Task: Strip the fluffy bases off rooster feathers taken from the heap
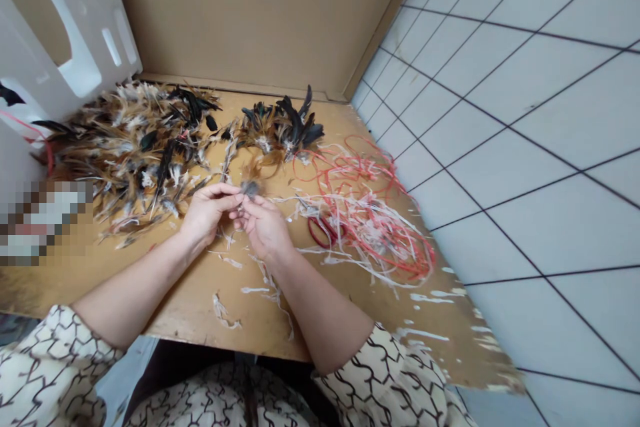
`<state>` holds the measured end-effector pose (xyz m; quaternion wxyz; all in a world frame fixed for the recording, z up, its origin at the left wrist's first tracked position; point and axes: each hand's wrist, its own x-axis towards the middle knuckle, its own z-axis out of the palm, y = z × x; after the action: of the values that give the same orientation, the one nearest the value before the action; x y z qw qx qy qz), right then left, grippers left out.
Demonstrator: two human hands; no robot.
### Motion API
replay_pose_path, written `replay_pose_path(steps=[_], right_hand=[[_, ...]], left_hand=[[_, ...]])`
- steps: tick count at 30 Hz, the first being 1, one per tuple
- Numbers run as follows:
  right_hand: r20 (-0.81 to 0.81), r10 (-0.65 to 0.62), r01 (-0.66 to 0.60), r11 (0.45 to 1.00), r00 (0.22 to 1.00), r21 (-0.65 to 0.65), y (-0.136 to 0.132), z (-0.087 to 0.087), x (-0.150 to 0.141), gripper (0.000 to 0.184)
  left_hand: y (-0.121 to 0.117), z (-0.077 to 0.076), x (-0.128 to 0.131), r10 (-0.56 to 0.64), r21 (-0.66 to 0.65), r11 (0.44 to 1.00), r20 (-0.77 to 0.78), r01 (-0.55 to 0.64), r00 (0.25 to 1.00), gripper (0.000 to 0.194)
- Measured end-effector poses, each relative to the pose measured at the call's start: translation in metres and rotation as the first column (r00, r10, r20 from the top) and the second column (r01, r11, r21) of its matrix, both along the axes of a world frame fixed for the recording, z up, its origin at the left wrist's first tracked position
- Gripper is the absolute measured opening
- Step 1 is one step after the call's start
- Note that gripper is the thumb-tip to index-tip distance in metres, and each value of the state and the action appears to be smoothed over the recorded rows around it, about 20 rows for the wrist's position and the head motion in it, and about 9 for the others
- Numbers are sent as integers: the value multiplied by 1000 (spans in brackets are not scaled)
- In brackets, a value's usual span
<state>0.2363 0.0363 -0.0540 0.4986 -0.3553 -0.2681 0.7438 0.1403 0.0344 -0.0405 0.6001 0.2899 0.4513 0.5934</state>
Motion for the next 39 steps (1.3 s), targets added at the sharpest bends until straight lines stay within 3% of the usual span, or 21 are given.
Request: replay_pose_path(steps=[7, 14, 18, 22, 24, 25, 27, 28, 30, 31, 33, 36, 39], right_hand=[[106, -11, 8, 999, 994, 31, 2, -4, 1, 13], [198, 20, -40, 994, 980, 100, 2, -5, 0, 15], [194, 84, -106, 989, 977, 106, 2, -5, 2, 19], [220, 84, -110, 987, 972, 113, 2, -4, 3, 22], [224, 46, -70, 993, 974, 99, 3, -3, 4, 19], [224, 25, -45, 995, 974, 88, 3, -2, 4, 18], [229, -5, -10, 998, 973, 63, 4, -1, 5, 17], [234, -11, -1, 999, 972, 51, 4, -1, 5, 17], [241, -13, 5, 999, 970, 36, 5, -1, 6, 18], [243, -12, 5, 999, 970, 32, 5, -1, 6, 19], [243, -13, 6, 1000, 970, 30, 6, -2, 6, 18], [243, -13, 4, 999, 970, 36, 6, -2, 6, 19], [248, -19, 9, 999, 969, 42, 6, -2, 6, 20]], left_hand=[[0, 1, -3, -118, 60, 991, -53, 121, 992, 28], [4, -3, -11, -40, 118, 991, -134, 56, 990, 31], [3, -2, -12, -108, 113, 986, -143, 124, 984, 30], [8, -5, -17, -160, 143, 966, -320, 215, 934, 25], [12, -5, -27, -43, 172, 971, -563, 168, 826, 20], [15, -4, -35, 50, 193, 974, -696, 119, 716, 18], [18, 2, -53, 258, 283, 959, -882, 6, 394, 14], [19, 6, -63, 287, 289, 957, -932, -25, 220, 14], [20, 14, -83, 250, 255, 957, -967, -140, -54, 16], [20, 18, -92, 210, 233, 951, -969, -202, -128, 16], [20, 21, -105, 66, 120, 955, -978, -270, -200, 16], [22, 18, -110, -106, -57, 974, -969, -218, -223, 17], [23, 16, -104, -41, 2, 986, -967, -170, -252, 16]])
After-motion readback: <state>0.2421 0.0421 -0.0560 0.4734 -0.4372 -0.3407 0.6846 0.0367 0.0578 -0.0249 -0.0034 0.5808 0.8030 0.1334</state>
